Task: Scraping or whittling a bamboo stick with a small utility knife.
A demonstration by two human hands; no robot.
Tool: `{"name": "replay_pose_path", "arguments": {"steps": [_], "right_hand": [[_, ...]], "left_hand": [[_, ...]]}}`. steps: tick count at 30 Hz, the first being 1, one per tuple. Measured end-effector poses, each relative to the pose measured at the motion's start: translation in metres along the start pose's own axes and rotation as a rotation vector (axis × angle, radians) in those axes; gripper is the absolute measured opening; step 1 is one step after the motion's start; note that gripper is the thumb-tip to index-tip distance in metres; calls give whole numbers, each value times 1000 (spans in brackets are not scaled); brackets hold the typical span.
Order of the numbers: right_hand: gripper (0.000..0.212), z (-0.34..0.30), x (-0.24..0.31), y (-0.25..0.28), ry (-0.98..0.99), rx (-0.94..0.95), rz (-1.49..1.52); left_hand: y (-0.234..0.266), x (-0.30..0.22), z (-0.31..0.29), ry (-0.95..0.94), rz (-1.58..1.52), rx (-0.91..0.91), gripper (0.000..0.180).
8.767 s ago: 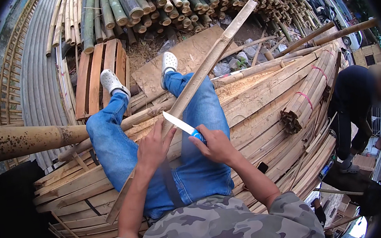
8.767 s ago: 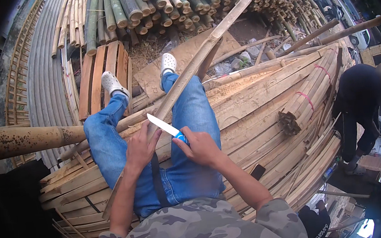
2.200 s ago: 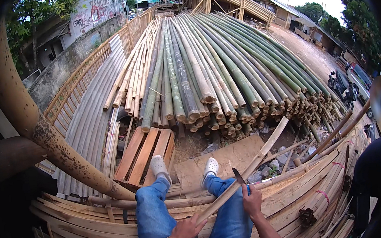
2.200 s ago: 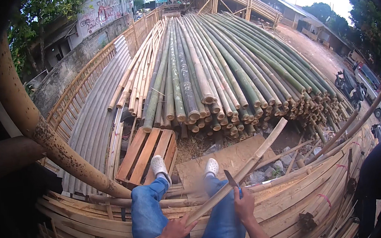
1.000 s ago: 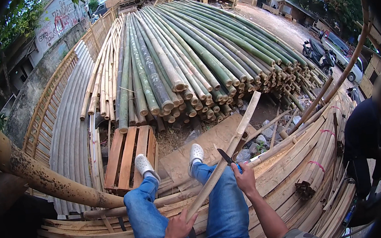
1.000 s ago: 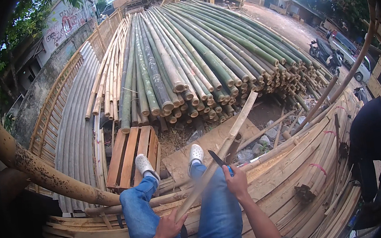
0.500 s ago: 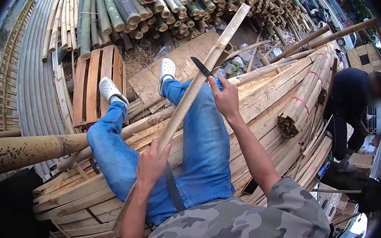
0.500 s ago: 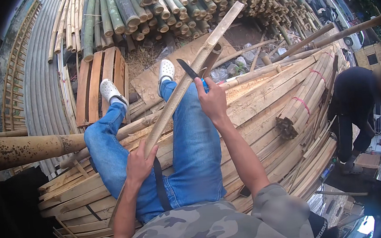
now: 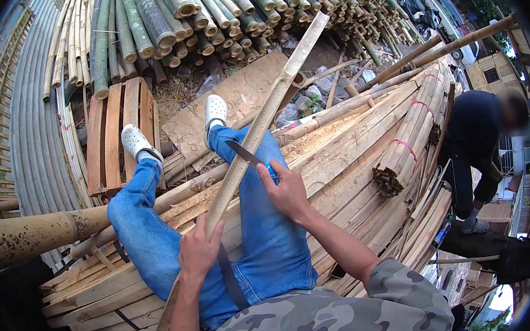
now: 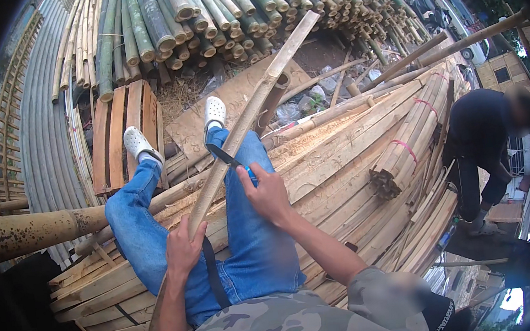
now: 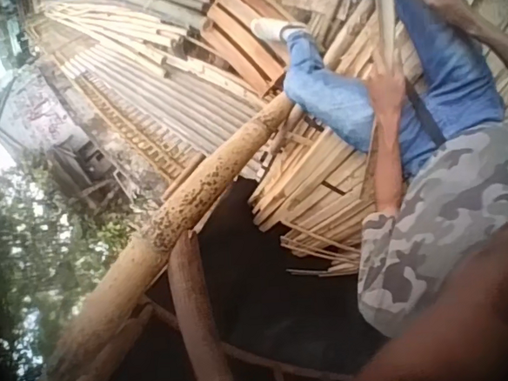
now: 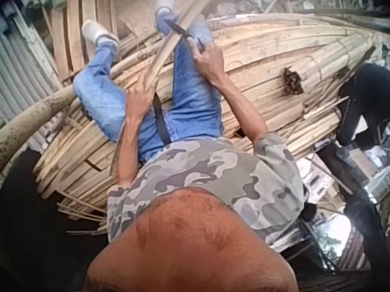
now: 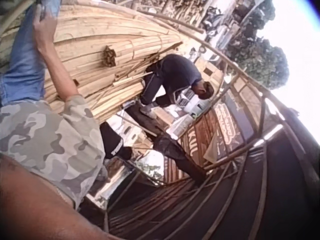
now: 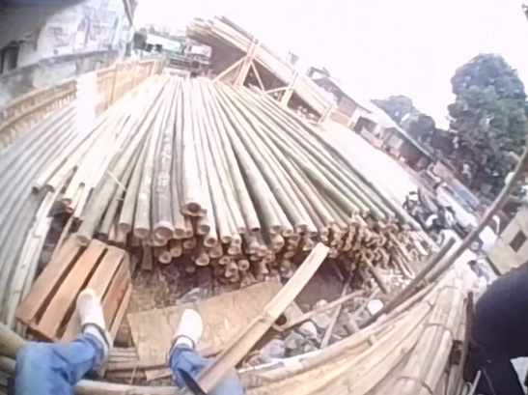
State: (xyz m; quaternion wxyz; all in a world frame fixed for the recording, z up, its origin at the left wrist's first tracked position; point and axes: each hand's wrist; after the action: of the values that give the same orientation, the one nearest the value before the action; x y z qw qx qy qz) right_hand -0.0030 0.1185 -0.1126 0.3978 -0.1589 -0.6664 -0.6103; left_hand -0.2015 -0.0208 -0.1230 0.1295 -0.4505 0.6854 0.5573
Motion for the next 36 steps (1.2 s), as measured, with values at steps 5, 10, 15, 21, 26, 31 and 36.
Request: {"name": "replay_pose_path", "arguments": {"steps": [5, 10, 15, 21, 26, 31, 36], "right_hand": [[43, 26, -25, 21, -59, 37, 273], [34, 48, -31, 44, -190, -127, 681], [36, 84, -33, 68, 87, -121, 142], [41, 126, -28, 69, 147, -140, -146], [51, 133, -33, 62, 94, -125, -232], [56, 131, -38, 58, 85, -152, -207], [54, 116, -26, 49, 44, -102, -171]], "left_hand": [[9, -9, 1, 15, -53, 34, 41], [16, -20, -3, 29, -17, 19, 45], [23, -19, -7, 84, -5, 16, 48], [15, -4, -3, 149, -68, 142, 41], [13, -6, -2, 50, -117, 79, 34], [10, -6, -2, 79, -67, 68, 34], [5, -4, -2, 47, -61, 5, 33]]}}
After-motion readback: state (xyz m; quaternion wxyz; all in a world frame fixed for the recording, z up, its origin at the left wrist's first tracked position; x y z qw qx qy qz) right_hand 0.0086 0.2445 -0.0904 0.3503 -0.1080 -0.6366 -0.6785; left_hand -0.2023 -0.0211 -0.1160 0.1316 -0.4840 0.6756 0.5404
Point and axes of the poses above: each hand's wrist, its own z-axis towards the middle knuckle, its own y-axis out of the back of the hand, x = y × z, and after that the axes turned 14 degrees about y, right-handed
